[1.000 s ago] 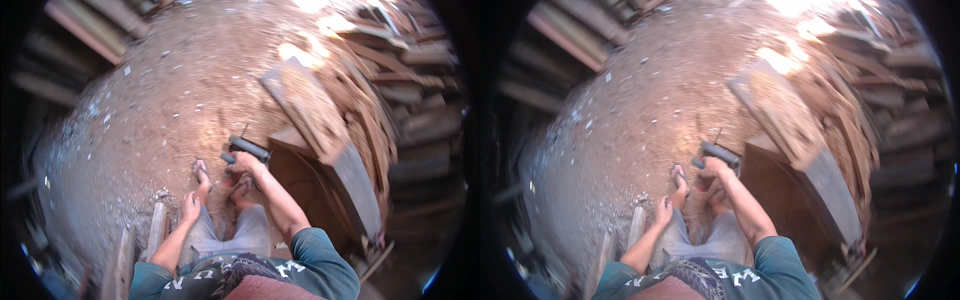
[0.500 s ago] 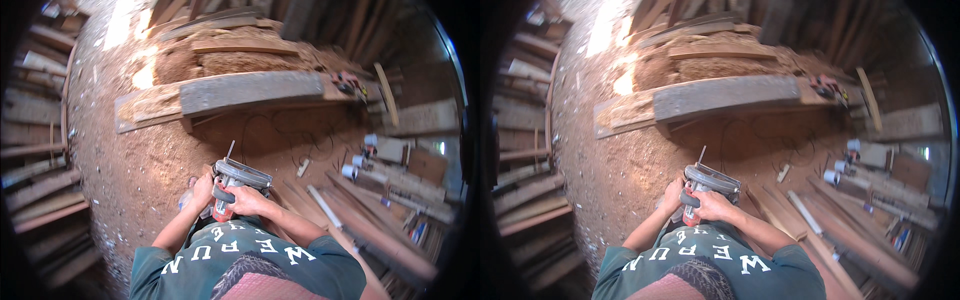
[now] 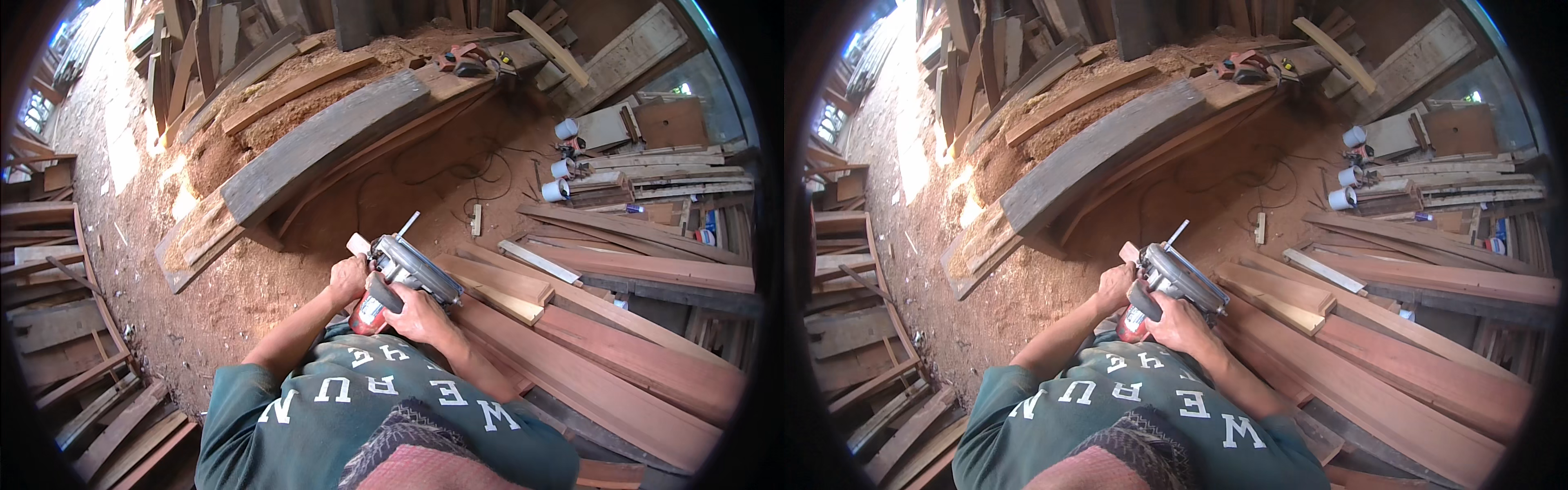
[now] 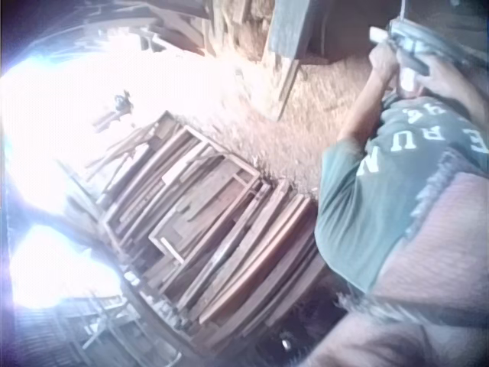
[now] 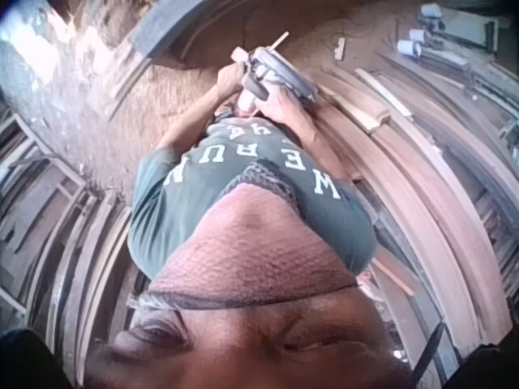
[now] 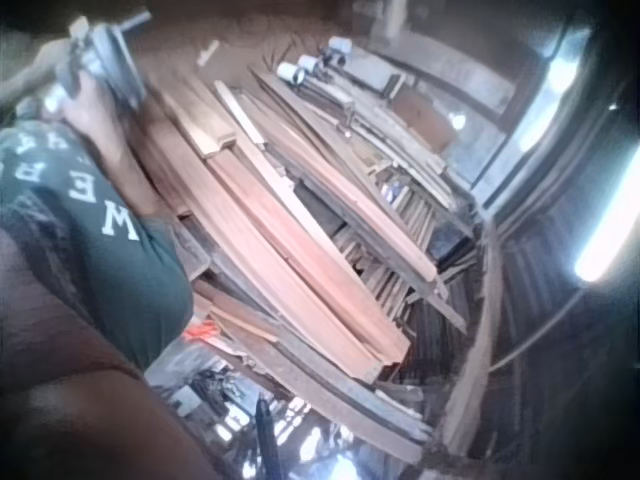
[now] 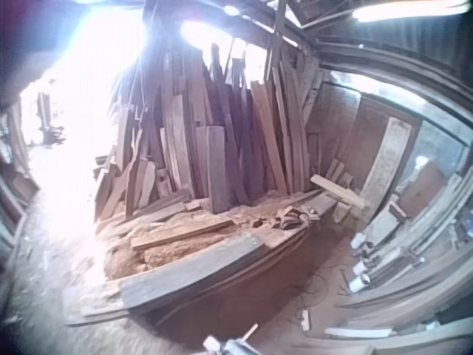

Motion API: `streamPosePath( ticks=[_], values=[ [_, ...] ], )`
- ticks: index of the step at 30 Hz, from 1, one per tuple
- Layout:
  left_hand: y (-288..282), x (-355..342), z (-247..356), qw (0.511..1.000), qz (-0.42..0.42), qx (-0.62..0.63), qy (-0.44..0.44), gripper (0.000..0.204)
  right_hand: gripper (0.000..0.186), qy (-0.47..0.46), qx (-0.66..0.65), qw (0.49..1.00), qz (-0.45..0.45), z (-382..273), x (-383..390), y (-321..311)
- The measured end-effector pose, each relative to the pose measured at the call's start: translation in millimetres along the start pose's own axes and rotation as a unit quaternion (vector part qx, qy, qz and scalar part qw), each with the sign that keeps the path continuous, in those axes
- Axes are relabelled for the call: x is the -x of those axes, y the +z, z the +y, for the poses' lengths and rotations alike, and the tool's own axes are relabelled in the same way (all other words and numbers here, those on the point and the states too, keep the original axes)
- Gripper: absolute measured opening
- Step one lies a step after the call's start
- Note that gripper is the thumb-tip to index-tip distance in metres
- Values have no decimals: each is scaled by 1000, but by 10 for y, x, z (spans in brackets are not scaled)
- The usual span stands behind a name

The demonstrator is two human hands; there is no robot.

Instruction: The person uses a circular saw to cut a wooden beam and then smooths its surfaces with an electric hand planer, using a try square to check for squareness.

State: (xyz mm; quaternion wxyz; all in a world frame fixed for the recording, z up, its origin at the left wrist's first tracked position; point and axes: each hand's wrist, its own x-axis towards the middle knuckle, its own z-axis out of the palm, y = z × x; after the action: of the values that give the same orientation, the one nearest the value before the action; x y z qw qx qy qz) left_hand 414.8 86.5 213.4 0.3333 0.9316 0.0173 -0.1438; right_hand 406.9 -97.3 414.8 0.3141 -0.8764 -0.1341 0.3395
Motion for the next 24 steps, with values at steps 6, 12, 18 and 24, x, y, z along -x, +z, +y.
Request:
streamPosePath(
  ticks=[6,12,18,24],
  values=[
    [138,-839,352,991,-126,-34,-38,56,49,12,-43,996,73,448,-253,-393],
    [284,-1816,1080,997,-74,-1,9,47,55,57,-84,990,102,1046,-598,-1233],
    [292,-2635,1709,982,-118,-66,132,47,58,81,-119,983,114,1567,-869,-1996],
    [182,-3099,2276,983,-112,-41,141,50,48,59,-169,965,189,1910,-987,-2487]
  ],
)
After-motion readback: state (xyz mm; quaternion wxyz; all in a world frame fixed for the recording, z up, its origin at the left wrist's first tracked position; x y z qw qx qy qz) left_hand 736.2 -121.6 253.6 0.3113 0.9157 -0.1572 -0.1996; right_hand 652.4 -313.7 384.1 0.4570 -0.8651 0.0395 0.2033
